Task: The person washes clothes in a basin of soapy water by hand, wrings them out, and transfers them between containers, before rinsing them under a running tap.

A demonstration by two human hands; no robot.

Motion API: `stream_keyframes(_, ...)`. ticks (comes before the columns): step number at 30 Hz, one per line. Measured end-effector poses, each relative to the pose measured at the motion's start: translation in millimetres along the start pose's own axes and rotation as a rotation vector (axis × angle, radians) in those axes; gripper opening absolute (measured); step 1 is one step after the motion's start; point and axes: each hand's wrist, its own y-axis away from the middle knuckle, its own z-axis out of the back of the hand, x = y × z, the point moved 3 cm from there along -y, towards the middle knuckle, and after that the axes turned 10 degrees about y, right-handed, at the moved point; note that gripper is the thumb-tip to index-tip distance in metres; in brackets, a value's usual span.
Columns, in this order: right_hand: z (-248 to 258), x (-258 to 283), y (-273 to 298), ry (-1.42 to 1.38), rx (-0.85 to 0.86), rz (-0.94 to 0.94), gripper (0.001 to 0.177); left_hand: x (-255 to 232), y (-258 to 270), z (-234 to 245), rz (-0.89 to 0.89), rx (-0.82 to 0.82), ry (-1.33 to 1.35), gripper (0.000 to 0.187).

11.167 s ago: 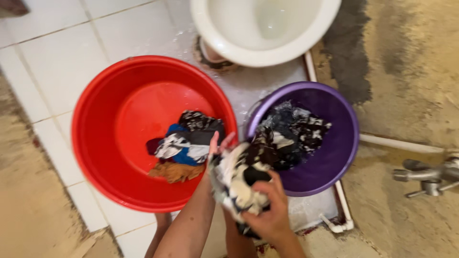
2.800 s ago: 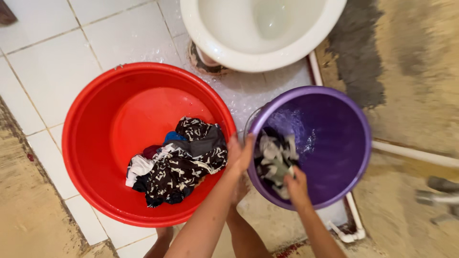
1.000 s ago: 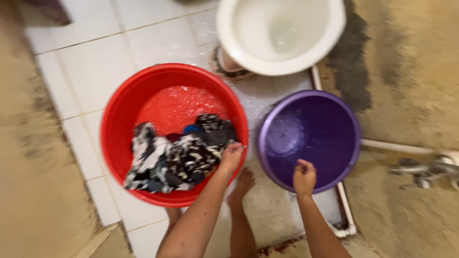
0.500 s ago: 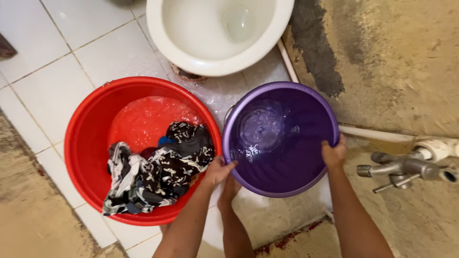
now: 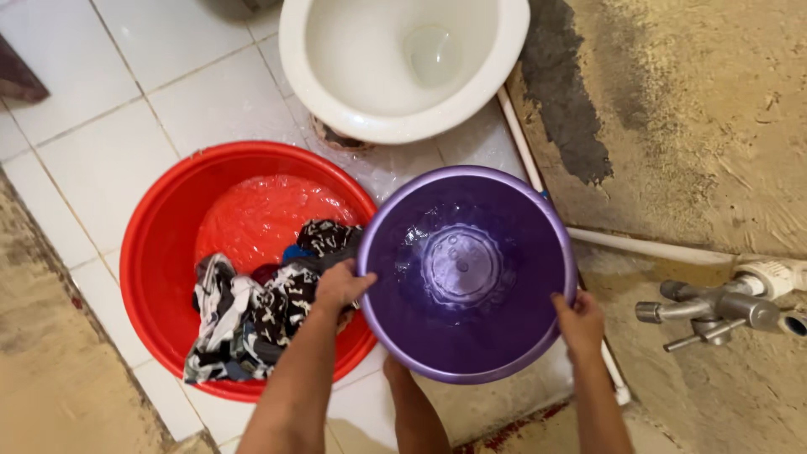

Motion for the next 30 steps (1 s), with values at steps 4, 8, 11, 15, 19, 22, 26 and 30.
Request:
stream_keyframes(4,2,77,83,0.192,0.032,-0.003,0.024,61,-19,0,-0.030,-0.059,0.070,0.063)
stream_keyframes(8,-21,147,166,0.069,0.175,0.087,0.029,117,-47,-5,0.050,-0.162,0.149,0.063)
stream_keyframes(11,-59,190,224,0.209,0.324,0.111,0.023,141,-48,-1,0.308,-0.089,0.417,0.056)
stream_keyframes(15,-100,238,249,0.284,0.342,0.175,0.027,135,-48,3,0.045,-0.144,0.541,0.047)
stream_keyframes(19,-111,248,266,0.319,0.379,0.202,0.031,145,-43,-19,-0.110,-0.162,0.739,0.041)
stream_keyframes(22,-140,251,285,0.329,0.426,0.251,0.027,160,-37,-32,-0.061,-0.183,0.837,0.041)
stream_keyframes(26,-183,254,302,0.291,0.513,0.255,0.030,192,-12,-41,-0.007,-0.220,0.837,0.044)
stream_keyframes(30,-219,260,315,0.270,0.547,0.316,0.025,218,16,-39,0.014,-0.227,1.039,0.039)
